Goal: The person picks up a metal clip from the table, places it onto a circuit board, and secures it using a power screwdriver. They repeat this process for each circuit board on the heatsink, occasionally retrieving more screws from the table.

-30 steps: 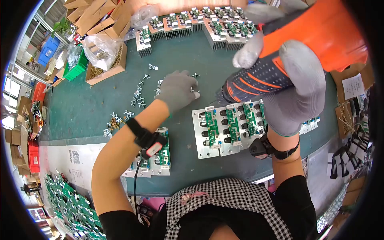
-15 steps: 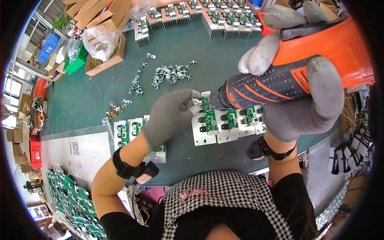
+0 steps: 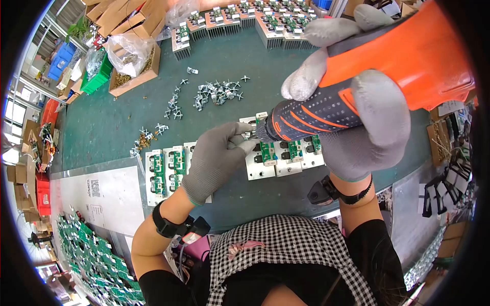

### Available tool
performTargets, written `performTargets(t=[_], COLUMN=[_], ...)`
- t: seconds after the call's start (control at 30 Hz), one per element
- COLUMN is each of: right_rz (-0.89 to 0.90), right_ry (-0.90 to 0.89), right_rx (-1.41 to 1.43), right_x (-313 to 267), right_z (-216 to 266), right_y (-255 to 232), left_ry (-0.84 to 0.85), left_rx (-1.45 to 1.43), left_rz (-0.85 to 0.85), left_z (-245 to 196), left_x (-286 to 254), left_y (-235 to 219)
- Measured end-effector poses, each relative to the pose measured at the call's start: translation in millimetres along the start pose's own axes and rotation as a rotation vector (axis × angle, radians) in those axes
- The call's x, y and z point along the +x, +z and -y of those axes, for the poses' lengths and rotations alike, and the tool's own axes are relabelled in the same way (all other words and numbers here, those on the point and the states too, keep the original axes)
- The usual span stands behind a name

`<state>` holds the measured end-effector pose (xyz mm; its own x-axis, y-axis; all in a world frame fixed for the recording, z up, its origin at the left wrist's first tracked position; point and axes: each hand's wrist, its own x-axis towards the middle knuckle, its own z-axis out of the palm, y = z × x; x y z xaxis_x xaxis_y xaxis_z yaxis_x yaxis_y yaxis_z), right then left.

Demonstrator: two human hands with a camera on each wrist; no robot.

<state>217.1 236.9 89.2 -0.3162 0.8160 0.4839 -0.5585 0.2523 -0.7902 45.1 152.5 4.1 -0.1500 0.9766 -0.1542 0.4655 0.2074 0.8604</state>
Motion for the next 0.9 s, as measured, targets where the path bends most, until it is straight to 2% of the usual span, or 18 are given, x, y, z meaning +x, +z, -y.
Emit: performTargets(t=[0.13,0.23,0.33,0.53,0.7,0.83,0.9], right_rz=[0.1,0.174,0.241,0.219,0.286,0.32,0.314], right_ry=[-0.02,-0.016,-0.006,0.009,-0.031,-0.142,-0.161], right_rx=[-0.098,-0.116,-0.134,-0.2,-0.323,-0.379,-0.409], right_x=[4.4,7.3,5.7,-3.9,1.9,2.1,2.8], right_z=[-4.5,-9.2,-8.0,-18.5,-15.8,-23.4,-26.1], right_y=[0.0,-1.8,-3.0,-6.5,-4.9,-1.5,3.3], left_ry=[-0.091,-0.073,-0.026,0.351,0.404,0.47,0.427], left_rx=[0.004,-0.144,0.053,0.411,0.416,0.395,0.381], left_rz=[0.015,0.045,0.164,-0.031,-0.034,-0.069,-0.094], left_z=[-3.4,17.7,8.2,20.9,27.4,28.4,30.6], left_x=[-3.0,-3.1,-10.6,-4.6,-4.2,-9.9,-9.6], left_y=[4.3,12.1,3.5,12.4,21.1,20.1,22.9])
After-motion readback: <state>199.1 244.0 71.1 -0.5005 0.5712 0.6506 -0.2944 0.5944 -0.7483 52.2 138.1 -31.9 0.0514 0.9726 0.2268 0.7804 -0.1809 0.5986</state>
